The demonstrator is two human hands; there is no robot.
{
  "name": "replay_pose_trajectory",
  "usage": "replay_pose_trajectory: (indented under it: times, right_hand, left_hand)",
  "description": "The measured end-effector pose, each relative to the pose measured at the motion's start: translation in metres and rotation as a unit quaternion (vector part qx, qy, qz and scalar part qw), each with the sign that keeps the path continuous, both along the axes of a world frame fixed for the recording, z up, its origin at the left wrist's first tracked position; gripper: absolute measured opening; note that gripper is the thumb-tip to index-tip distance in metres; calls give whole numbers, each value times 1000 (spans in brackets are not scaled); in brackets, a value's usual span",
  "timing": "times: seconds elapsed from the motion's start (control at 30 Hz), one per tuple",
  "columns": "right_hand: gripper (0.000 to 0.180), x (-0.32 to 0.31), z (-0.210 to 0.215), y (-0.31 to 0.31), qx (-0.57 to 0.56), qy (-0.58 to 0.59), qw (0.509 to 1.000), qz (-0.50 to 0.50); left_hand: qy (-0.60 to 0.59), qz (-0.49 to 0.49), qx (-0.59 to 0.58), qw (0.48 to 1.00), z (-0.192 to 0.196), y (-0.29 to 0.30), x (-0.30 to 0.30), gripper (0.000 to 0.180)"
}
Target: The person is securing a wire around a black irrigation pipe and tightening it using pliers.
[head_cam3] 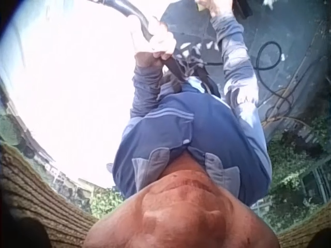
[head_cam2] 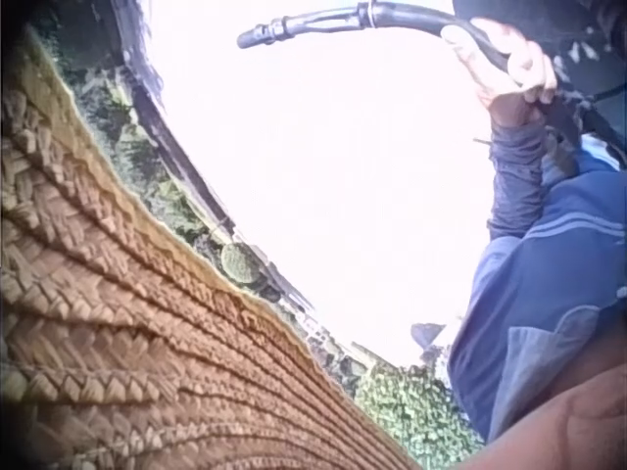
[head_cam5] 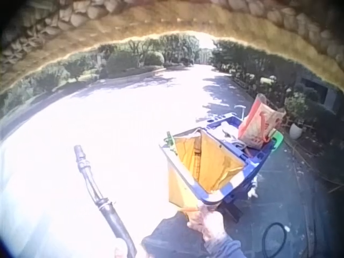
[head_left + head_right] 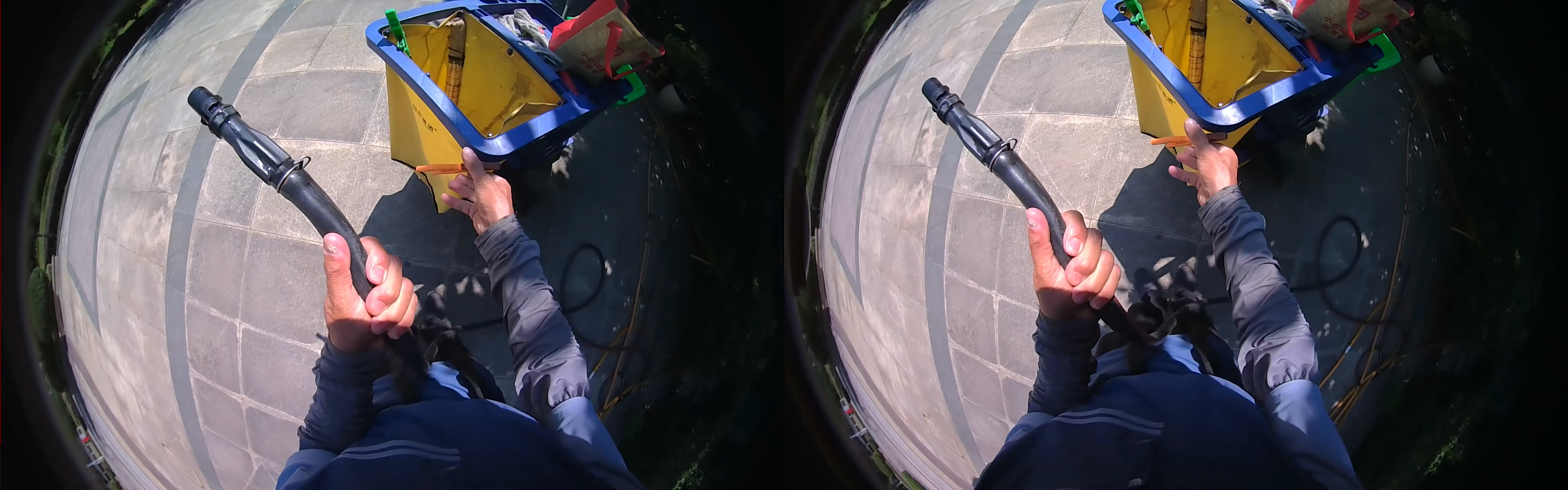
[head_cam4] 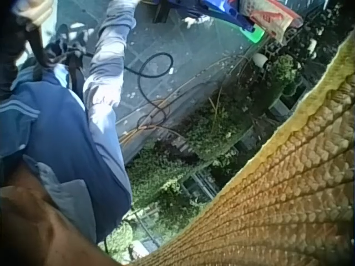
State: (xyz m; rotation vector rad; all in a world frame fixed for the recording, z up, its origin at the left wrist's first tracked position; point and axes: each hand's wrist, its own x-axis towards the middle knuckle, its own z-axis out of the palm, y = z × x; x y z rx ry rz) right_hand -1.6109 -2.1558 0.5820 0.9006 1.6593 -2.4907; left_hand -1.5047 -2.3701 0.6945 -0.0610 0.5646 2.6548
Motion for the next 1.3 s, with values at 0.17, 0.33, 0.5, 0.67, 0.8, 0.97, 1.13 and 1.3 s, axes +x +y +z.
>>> replay_pose_trajectory:
  times: [0.17, 0.33, 0.5, 0.67, 0.8, 0.97, 1.13, 1.3]
  right_hand:
    - [29, -46, -52, -20, -116, 79, 987, -74]
    - [20, -41, -67, -25, -151, 105, 982, -35]
    - [26, 49, -132, -21, -52, -108, 985, 122]
    - [25, 155, -224, -9, 46, -321, 919, 224]
    - [26, 166, -235, -14, 96, -361, 886, 275]
    - [23, 95, -225, -37, 154, -294, 891, 311]
    - [21, 22, -263, -74, 172, -247, 886, 352]
    - [16, -45, -403, -94, 199, -299, 856, 371]
  left_hand:
    - [17, 23, -25, 999, -4, -9, 9, 57]
    - [9, 30, -29, 999, -12, -13, 13, 58]
    - [7, 95, -58, 994, -38, -52, 18, 58]
    - [-64, 128, -64, 988, -72, -68, 25, 58]
    - [-76, 152, -74, 983, -95, -90, 27, 56]
    - [-86, 204, -82, 972, -117, -112, 12, 55]
    - [-134, 224, -98, 960, -164, -127, -13, 53]
    - [-142, 261, -107, 949, -254, -147, -47, 53]
